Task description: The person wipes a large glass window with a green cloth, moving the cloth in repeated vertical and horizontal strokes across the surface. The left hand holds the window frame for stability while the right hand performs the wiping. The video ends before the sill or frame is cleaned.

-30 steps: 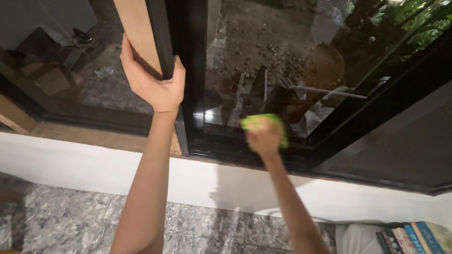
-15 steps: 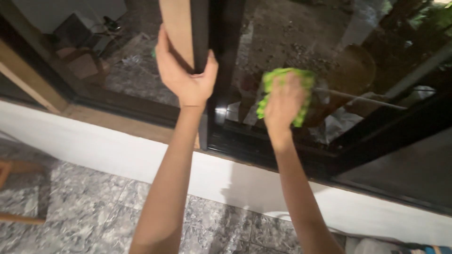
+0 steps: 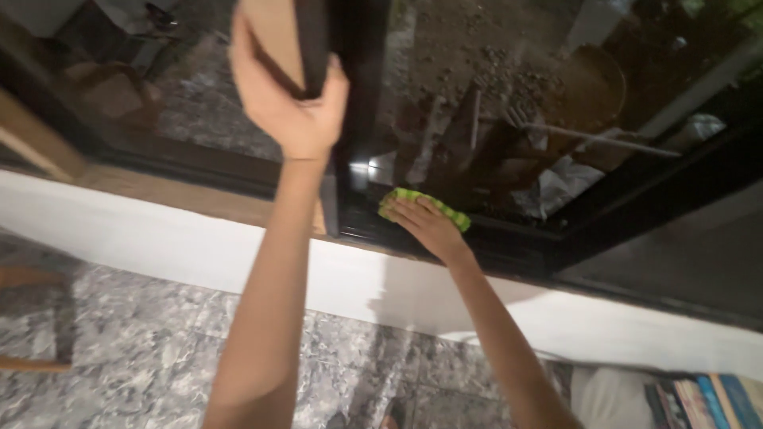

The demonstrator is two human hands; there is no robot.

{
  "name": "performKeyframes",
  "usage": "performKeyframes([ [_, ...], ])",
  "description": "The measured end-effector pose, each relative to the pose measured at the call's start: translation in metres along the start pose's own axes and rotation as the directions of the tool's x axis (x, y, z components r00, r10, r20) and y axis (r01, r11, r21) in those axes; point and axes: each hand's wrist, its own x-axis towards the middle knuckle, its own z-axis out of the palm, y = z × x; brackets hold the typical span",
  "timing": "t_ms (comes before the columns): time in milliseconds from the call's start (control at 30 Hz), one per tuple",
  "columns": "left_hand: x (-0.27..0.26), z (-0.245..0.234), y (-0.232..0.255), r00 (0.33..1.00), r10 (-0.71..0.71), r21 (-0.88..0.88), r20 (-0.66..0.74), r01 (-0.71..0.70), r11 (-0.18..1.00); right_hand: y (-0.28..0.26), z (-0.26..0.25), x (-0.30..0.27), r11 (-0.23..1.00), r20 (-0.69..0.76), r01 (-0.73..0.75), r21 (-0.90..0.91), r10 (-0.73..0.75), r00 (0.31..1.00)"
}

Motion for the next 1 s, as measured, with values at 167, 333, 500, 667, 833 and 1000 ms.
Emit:
performKeyframes([
  [167, -0.001, -0.003, -0.005, 1.000, 0.002, -0.095, 0.017, 0.000, 0.996, 0.025, -0.004, -0.074, 0.982, -0.011, -0.116, 0.146, 0.119, 0.993],
  [333, -0.001, 0.002, -0.017, 0.998, 0.066, -0.074, 0.021, -0.064, 0.995, 0.043, -0.020, -0.137, 0.920, -0.016, -0.262, 0.291, 0.278, 0.960],
  [500, -0.001, 0.003, -0.020, 0.997, 0.080, -0.022, -0.003, -0.080, 0.997, 0.043, -0.027, -0.173, 0.801, -0.119, -0.472, 0.368, 0.544, 0.830],
  [667, 0.005, 0.002, -0.006, 0.994, 0.106, -0.098, 0.010, -0.104, 0.990, 0.049, -0.025, -0.163, 0.664, -0.343, -0.658, 0.354, 0.747, 0.569],
  [833, 0.005, -0.002, -0.002, 0.994, 0.098, -0.089, 0.042, -0.094, 0.992, 0.084, -0.034, -0.128, 0.616, -0.514, -0.669, 0.416, 0.766, 0.386],
  [1000, 0.008, -0.001, -0.003, 0.986, 0.163, -0.060, 0.024, -0.162, 0.985, 0.067, 0.039, -0.140, 0.609, -0.453, -0.762, 0.221, 0.756, 0.472],
])
